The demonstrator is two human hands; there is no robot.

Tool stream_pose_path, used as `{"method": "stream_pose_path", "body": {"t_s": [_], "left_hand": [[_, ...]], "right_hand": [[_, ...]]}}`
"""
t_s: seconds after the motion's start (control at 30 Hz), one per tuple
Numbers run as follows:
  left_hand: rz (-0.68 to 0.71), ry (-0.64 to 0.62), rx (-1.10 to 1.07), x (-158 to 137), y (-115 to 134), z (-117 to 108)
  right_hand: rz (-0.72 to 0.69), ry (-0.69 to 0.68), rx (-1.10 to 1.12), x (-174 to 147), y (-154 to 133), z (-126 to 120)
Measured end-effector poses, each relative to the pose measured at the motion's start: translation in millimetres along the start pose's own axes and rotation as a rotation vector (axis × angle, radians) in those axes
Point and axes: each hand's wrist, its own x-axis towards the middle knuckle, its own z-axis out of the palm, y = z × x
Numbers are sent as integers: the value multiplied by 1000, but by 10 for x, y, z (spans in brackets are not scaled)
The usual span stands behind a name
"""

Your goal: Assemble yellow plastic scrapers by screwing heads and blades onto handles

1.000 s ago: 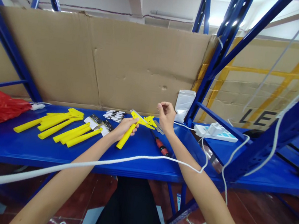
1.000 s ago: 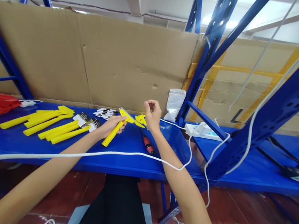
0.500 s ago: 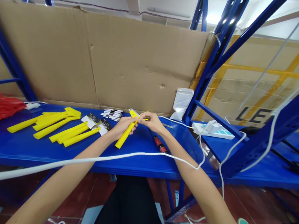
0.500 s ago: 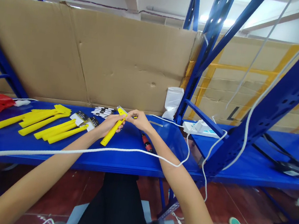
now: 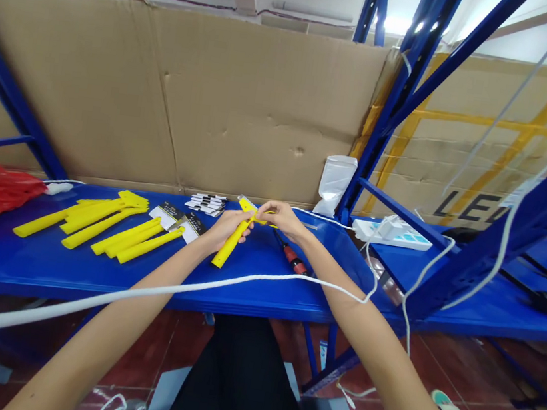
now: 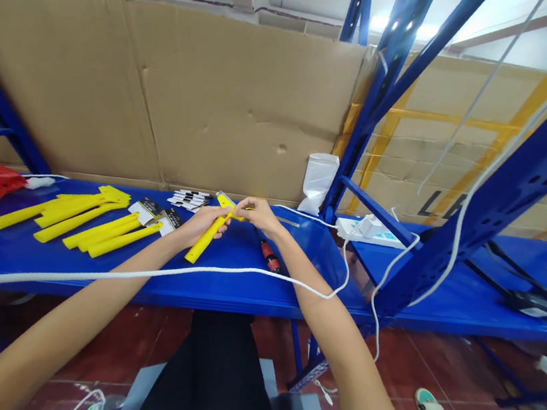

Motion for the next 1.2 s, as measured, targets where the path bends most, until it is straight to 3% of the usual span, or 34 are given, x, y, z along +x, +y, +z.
{"method": "stream_pose_path", "body": {"t_s": [0.33, 0.57, 0.77, 0.93, 1.07, 1.2], "left_hand": [[-44, -1, 12, -52, 70, 19], [-43, -2, 17, -57, 81, 23], [192, 31, -109, -92, 220, -33], [335, 69, -170, -100, 312, -94], [351, 52, -167, -109, 310, -77], [319, 34, -130, -124, 293, -26]], "right_hand": [[121, 0, 121, 18, 25, 9], [110, -2, 99, 14, 43, 13], [-6, 87, -84, 77, 144, -47], [-128, -100, -379, 58, 206, 22], [-155, -277, -570, 9, 222, 94], [-175, -348, -667, -9, 207, 123]]}}
